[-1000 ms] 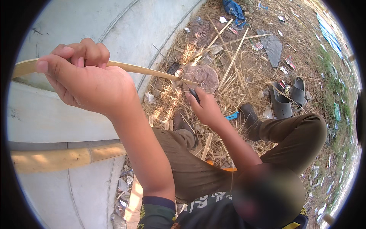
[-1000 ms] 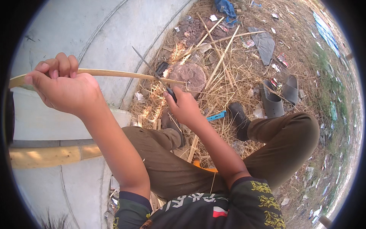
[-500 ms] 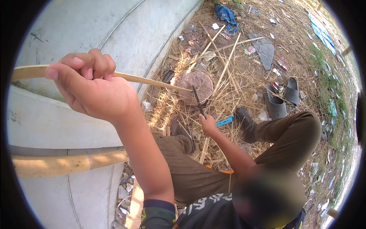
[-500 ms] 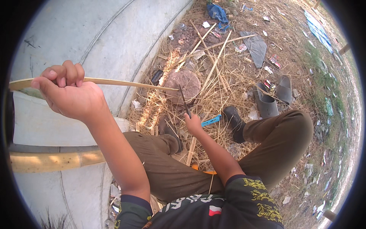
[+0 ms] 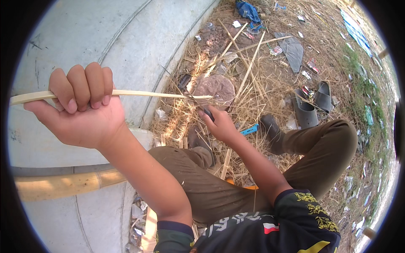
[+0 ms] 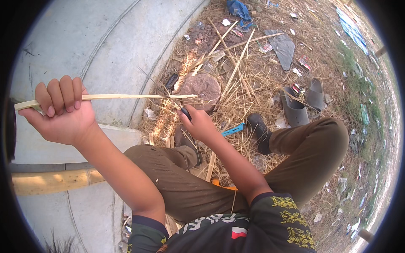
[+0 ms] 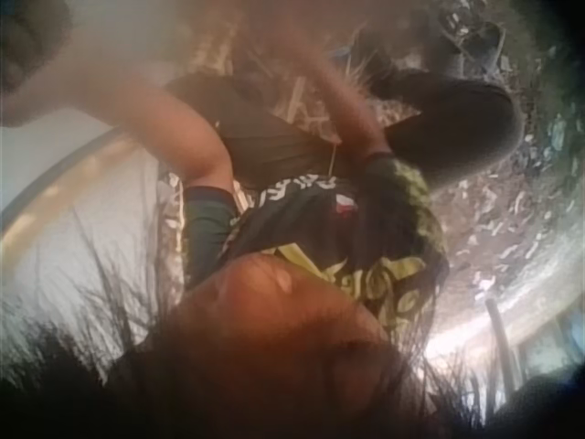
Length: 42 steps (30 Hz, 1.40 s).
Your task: The person sits on the ground and uses a knife to shave thin strips from a long bamboo stick. They hold the stick with one hand and scrape the blade along its length to remove the outer layer, creating fine shavings.
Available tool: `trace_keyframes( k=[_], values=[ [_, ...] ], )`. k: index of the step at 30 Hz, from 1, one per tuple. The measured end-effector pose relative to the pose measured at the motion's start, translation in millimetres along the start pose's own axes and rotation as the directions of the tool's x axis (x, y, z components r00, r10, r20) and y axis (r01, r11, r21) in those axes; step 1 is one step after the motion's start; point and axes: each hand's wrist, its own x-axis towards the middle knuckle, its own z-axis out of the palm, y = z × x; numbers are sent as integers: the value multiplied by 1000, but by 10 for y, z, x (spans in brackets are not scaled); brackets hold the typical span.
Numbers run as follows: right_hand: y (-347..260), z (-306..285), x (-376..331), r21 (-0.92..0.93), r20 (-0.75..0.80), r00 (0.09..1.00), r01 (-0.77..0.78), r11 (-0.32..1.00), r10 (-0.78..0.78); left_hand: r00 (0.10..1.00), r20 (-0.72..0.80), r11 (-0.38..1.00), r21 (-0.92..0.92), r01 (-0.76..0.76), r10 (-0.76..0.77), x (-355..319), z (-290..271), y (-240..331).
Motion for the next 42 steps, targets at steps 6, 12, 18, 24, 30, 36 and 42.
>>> trace_keyframes(
  k=[6,12,18,24,30,36,42],
  values=[
    [1308,383,-154,-151,-142,868,-495,856,477,979,201,983,-168,75,-40,-11,-86,20],
    [1238,555,-57,-96,-128,898,-434,896,422,955,-254,972,215,-96,150,46,135,-80],
    [533,392,-118,-41,-135,987,-93,995,87,919,-324,946,298,-125,223,37,187,-118],
    [1462,686,-302,-202,-117,895,-445,872,430,757,-538,866,494,-73,371,5,396,-92],
    [1703,553,-271,105,62,749,-662,742,660,771,-475,851,499,-160,424,29,341,191],
    [1326,780,-154,571,167,749,-604,556,642,746,-503,859,479,-179,436,-4,307,217],
    [1192,988,-128,594,-18,819,-453,665,574,680,-572,875,421,-237,459,16,286,362]
  ],
)
